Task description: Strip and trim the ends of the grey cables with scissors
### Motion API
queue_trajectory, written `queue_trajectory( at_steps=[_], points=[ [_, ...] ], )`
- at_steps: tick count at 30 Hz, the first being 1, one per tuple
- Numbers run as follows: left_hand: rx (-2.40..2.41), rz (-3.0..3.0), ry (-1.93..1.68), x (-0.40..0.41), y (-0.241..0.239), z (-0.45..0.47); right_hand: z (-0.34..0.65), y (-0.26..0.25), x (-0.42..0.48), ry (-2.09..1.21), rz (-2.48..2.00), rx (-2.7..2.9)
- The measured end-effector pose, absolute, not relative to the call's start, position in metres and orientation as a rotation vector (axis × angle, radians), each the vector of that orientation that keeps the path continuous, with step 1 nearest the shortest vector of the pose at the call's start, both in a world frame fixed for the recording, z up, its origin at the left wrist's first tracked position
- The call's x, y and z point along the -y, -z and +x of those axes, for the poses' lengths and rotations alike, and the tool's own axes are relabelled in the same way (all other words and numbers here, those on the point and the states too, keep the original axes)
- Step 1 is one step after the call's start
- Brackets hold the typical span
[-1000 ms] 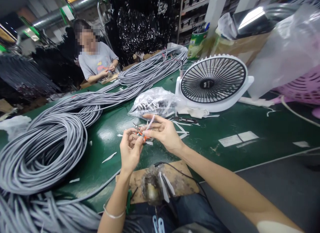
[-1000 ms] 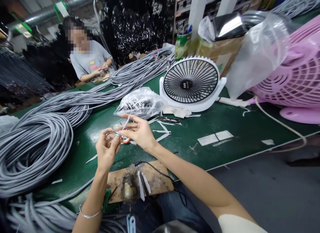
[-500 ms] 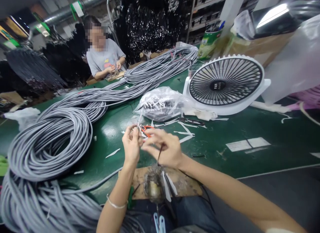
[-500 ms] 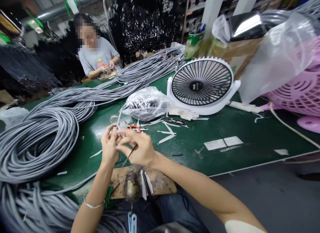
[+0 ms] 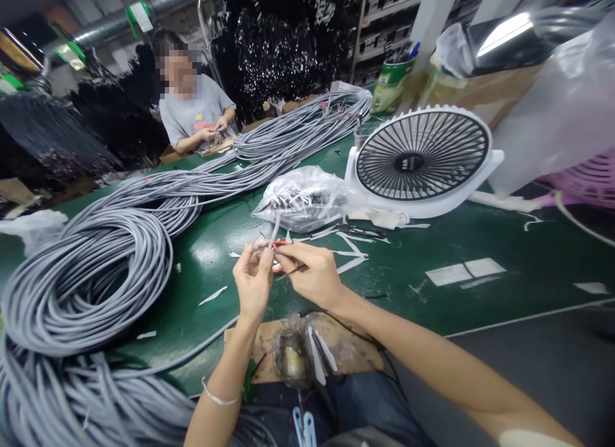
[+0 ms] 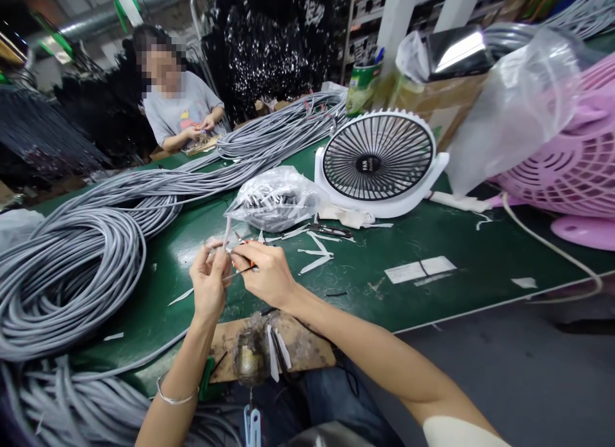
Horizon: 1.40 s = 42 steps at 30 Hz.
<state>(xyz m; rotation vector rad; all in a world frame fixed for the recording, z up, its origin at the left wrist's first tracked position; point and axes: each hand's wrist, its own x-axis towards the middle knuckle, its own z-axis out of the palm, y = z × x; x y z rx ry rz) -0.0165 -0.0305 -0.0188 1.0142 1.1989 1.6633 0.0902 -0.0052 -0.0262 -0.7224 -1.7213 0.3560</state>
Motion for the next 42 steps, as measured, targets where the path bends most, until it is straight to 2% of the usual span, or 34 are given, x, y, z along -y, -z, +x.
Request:
queue_trajectory(
  at_steps=[6, 11, 17, 29, 32, 38, 42],
  points=[
    [-1.246, 1.043, -1.674, 0.03, 0.015, -0.024, 0.096, 0.017, 0.004, -0.599, -0.746, 1.635],
    [-1.371, 1.326, -1.727, 0.03, 0.014, -0.033, 0.114, 0.007, -0.006, -0.28, -0.979, 1.632],
    [-1.557, 1.663, -1.673, 0.038, 0.017, -0.032, 0.115, 0.005, -0.003, 0.175, -0.814, 1.765],
    [-1.61, 1.954, -1.609, 0.041, 0.013, -0.03, 0.111, 0.01, -0.006, 0.271, -0.784, 1.839],
    [-1.579, 2.026, -1.613, 0.04, 0.012, -0.03, 0.11, 0.013, -0.007, 0.191, -0.788, 1.857],
    [-1.509, 2.076, -1.553, 0.039, 0.01, -0.028, 0.111, 0.018, -0.008, -0.337, -0.88, 1.938],
    [-1.495, 1.941, -1.548, 0.038, 0.009, -0.029, 0.114, 0.016, -0.01, -0.514, -0.856, 1.98]
  ],
)
